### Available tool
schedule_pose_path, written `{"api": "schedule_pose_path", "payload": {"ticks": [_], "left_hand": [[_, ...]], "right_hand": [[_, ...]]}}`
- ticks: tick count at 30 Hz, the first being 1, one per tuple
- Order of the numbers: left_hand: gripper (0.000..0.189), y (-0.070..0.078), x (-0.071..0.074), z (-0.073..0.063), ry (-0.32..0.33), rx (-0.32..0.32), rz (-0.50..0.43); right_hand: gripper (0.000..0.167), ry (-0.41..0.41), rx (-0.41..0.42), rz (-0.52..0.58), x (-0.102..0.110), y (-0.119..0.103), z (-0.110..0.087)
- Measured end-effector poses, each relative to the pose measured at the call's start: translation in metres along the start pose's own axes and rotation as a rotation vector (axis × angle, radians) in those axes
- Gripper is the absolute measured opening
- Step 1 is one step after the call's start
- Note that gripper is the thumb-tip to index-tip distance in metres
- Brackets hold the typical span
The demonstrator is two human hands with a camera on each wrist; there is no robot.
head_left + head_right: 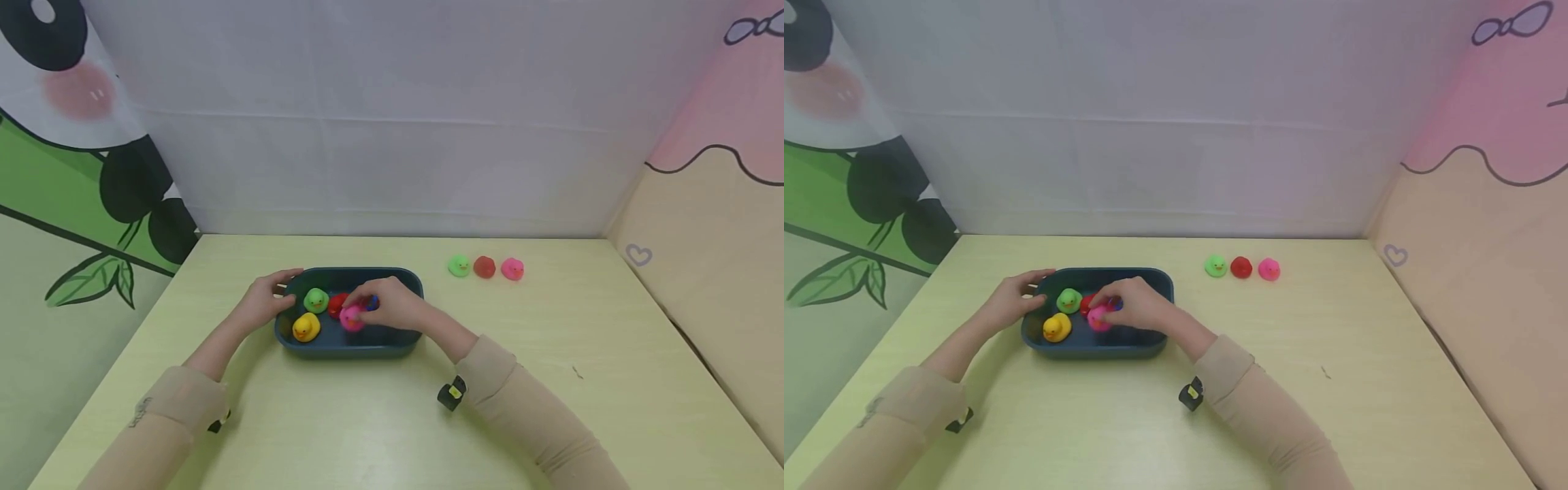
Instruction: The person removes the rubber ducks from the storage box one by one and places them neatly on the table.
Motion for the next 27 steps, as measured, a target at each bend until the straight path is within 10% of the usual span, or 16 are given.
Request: {"api": "schedule_pose_path", "payload": {"ticks": [27], "left_hand": [[0.055,0.004,0.002,0.000,0.003,-0.021,-0.001]], "right_hand": [[0.027,0.103,0.021,0.010,0.095,-0.027,-0.043]]}}
Point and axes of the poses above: each hand's wrist, its own z-axis towards the middle knuckle, its own x-axis out of the back of the hand, y = z × x, the point moved 8 cm from there along z, towards the middle knuckle, and after that the axes turned 13 degrees about z, right-handed, at the moved point
